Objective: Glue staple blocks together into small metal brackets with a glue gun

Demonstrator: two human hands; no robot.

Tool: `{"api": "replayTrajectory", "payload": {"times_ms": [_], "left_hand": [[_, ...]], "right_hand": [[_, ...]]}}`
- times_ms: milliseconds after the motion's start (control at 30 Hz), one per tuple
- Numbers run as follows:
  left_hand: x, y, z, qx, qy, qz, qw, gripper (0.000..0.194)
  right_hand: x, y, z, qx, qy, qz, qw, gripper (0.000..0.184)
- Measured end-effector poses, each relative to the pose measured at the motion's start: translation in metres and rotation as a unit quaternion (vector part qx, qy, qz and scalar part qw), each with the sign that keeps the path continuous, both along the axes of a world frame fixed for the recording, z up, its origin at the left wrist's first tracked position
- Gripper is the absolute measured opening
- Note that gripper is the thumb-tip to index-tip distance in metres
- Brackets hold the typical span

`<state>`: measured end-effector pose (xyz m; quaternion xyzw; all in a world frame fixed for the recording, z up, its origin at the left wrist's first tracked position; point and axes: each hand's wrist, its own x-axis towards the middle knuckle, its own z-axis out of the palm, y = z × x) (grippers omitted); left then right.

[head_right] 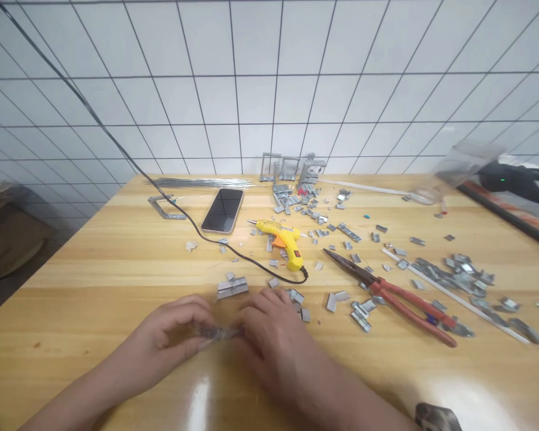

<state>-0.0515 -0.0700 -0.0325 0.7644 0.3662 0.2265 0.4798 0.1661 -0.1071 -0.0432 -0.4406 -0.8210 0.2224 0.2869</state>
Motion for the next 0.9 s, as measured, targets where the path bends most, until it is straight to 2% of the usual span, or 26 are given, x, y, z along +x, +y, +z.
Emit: {"api": "replayTrajectory", "payload": {"times_ms": [133, 267, 333, 467, 567, 733, 900], "left_hand": [[-0.001, 0.000, -0.001, -0.088, -0.050, 0.030, 0.994, 0.003], [-0.004, -0.002, -0.007, -0.194, -0.086, 0.046, 0.976, 0.014], [-0.004, -0.002, -0.008, -0.202, -0.091, 0.048, 0.974, 0.014], [-0.002, -0.001, -0.006, -0.073, -0.054, 0.031, 0.995, 0.006], [0.000, 0.000, -0.005, 0.024, -0.024, 0.006, 0.999, 0.012], [0.000, 0.001, -0.009, 0.128, 0.032, -0.028, 0.991, 0.012], [0.001, -0.002, -0.015, 0.188, 0.082, -0.048, 0.978, 0.015]], "right_hand": [[-0.001, -0.001, 0.008, -0.043, 0.057, -0.013, 0.997, 0.011], [-0.002, -0.002, 0.015, -0.088, 0.109, -0.038, 0.989, 0.014], [-0.002, -0.001, 0.016, -0.100, 0.121, -0.042, 0.987, 0.015], [-0.003, 0.001, 0.009, -0.063, 0.095, -0.038, 0.993, 0.012], [-0.002, 0.003, 0.002, -0.010, 0.044, -0.024, 0.999, 0.008], [0.000, 0.004, -0.002, 0.014, -0.040, -0.002, 0.999, 0.009], [-0.003, 0.004, -0.007, 0.029, -0.060, 0.007, 0.998, 0.010]]}}
